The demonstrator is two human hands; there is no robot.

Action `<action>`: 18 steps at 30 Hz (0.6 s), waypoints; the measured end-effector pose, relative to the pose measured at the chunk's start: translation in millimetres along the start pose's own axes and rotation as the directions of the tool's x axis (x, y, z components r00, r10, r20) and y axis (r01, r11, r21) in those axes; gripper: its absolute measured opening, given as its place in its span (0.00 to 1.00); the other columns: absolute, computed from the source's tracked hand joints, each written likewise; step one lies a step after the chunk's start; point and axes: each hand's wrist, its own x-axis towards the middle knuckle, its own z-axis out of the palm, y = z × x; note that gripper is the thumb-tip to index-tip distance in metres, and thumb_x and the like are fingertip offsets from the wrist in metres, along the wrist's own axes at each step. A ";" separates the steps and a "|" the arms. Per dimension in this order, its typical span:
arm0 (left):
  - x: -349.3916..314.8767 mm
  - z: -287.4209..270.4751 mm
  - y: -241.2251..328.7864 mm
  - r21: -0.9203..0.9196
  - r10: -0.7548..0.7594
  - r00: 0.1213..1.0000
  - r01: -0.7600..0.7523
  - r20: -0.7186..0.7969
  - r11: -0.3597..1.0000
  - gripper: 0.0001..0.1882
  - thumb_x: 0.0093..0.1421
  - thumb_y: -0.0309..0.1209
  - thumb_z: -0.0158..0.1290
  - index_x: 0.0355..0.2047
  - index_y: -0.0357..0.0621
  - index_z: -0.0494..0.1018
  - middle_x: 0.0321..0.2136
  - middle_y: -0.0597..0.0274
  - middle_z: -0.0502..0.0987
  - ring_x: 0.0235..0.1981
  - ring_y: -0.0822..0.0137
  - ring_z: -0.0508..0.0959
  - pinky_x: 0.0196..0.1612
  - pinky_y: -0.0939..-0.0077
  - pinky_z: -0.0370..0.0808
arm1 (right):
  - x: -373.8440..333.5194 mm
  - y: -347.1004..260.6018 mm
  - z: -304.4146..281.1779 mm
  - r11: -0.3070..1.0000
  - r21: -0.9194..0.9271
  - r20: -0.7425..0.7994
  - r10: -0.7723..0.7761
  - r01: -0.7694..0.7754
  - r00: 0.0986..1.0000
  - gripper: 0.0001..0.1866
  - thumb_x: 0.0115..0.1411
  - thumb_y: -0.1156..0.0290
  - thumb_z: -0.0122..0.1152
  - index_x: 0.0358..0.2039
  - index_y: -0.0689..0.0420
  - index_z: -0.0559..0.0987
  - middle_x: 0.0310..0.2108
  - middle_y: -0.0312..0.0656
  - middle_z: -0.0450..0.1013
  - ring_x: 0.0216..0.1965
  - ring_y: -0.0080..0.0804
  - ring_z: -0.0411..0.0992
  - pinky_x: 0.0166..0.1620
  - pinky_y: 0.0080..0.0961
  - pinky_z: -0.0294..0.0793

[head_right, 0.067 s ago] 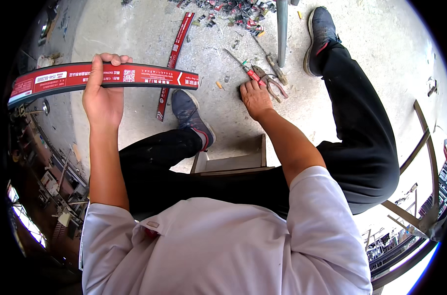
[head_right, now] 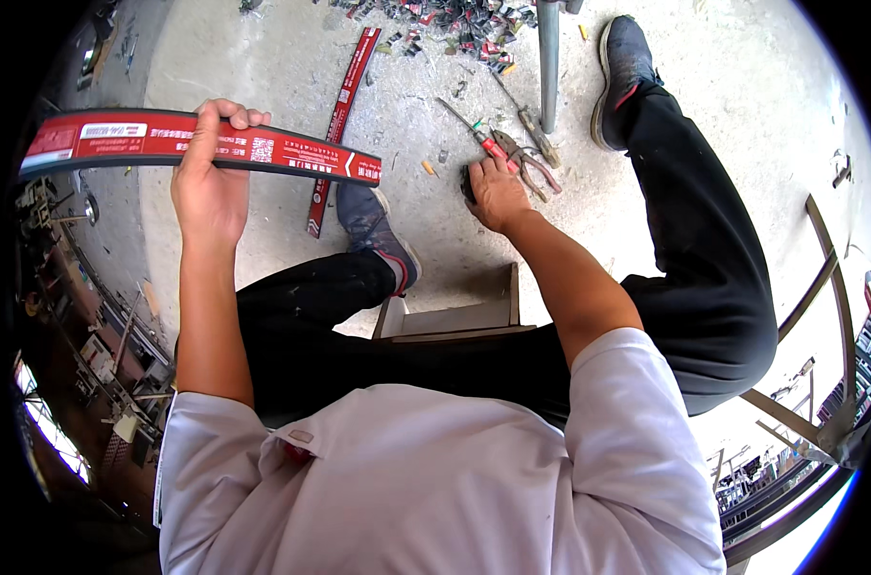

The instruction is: The person measures a long red metal strip with a green tape measure, then peels off its protective film. The person repeats the measuring and peeling process on a second red metal strip.

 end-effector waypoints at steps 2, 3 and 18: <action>1.4 6.7 -5.1 0.086 -0.033 0.999 0.034 -0.020 0.996 0.13 0.80 0.36 0.51 0.46 0.37 0.77 0.37 0.62 0.76 0.46 0.65 0.79 0.62 0.58 0.77 | 8.5 -9.6 -28.9 0.953 0.301 -0.015 0.032 -0.026 0.999 0.36 0.60 0.55 0.74 0.61 0.63 0.72 0.54 0.59 0.74 0.61 0.57 0.71 0.63 0.48 0.74; 0.8 8.9 -6.8 0.127 -0.043 0.998 0.047 -0.034 0.991 0.13 0.80 0.36 0.52 0.47 0.37 0.76 0.37 0.63 0.76 0.46 0.67 0.78 0.63 0.58 0.76 | 14.5 -18.2 -46.5 0.897 0.441 -0.021 0.040 -0.027 0.999 0.40 0.58 0.53 0.77 0.62 0.65 0.71 0.54 0.61 0.74 0.61 0.58 0.72 0.64 0.48 0.73; -43.3 84.6 26.6 0.226 0.021 0.965 -0.082 0.262 0.971 0.16 0.70 0.39 0.67 0.47 0.38 0.81 0.36 0.70 0.81 0.39 0.77 0.79 0.46 0.77 0.76 | -24.5 -132.1 -307.1 0.730 0.502 -0.501 -0.191 0.463 0.844 0.37 0.69 0.48 0.66 0.68 0.64 0.72 0.62 0.62 0.74 0.66 0.60 0.73 0.69 0.45 0.70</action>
